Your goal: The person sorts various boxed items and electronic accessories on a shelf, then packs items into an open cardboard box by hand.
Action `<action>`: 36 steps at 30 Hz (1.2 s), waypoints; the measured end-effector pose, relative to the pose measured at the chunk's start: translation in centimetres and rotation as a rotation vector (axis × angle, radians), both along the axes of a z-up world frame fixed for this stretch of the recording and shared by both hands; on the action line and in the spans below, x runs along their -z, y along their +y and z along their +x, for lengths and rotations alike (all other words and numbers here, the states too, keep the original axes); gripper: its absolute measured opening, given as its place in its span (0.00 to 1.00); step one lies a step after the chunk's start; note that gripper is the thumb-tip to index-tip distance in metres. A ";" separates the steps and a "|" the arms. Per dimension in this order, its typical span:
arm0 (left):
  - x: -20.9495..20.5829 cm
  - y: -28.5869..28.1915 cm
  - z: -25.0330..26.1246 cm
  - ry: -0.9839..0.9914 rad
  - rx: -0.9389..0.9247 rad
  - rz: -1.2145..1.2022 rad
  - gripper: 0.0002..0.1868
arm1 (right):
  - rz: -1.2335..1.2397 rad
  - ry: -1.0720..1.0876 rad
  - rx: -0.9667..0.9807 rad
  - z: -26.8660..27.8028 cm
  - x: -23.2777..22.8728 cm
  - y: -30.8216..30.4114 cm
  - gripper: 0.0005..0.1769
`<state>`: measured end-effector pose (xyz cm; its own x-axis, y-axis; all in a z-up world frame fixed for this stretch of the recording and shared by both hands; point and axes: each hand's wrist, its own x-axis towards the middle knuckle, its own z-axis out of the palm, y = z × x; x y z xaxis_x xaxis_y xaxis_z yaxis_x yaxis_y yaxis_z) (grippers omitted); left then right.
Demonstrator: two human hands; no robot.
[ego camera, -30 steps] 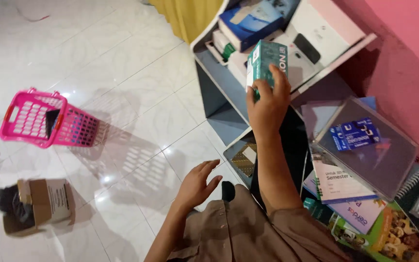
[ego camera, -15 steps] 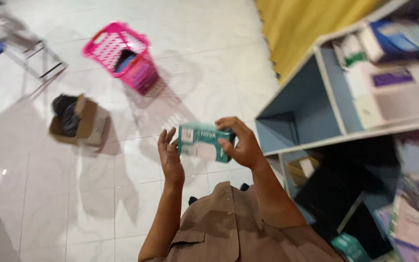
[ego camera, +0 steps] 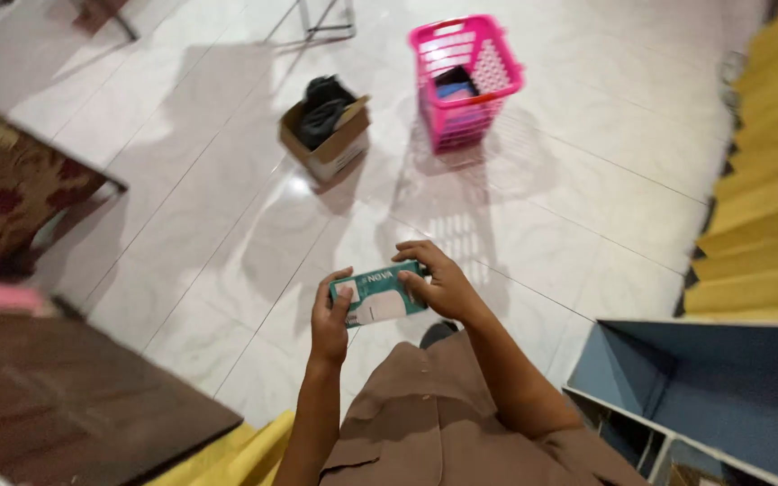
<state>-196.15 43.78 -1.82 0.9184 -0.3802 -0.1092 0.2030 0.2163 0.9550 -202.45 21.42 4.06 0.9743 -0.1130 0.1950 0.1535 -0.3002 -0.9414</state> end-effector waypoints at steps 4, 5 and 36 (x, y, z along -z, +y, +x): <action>2.0 3.9 3.3 0.068 -0.263 -0.096 0.19 | 0.109 0.268 -0.162 7.4 0.0 2.7 0.26; 2.2 4.3 4.5 0.076 -0.315 -0.119 0.19 | 0.155 0.374 -0.194 9.6 -0.1 3.0 0.30; 3.8 16.0 62.6 0.086 -0.509 -0.062 0.24 | 0.114 0.393 -0.449 74.9 2.0 13.1 0.31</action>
<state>-133.51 59.83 -5.66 0.9775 0.1042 -0.1836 0.1344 0.3632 0.9220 -127.58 34.47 2.07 0.9282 0.3270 -0.1778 -0.1234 -0.1803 -0.9758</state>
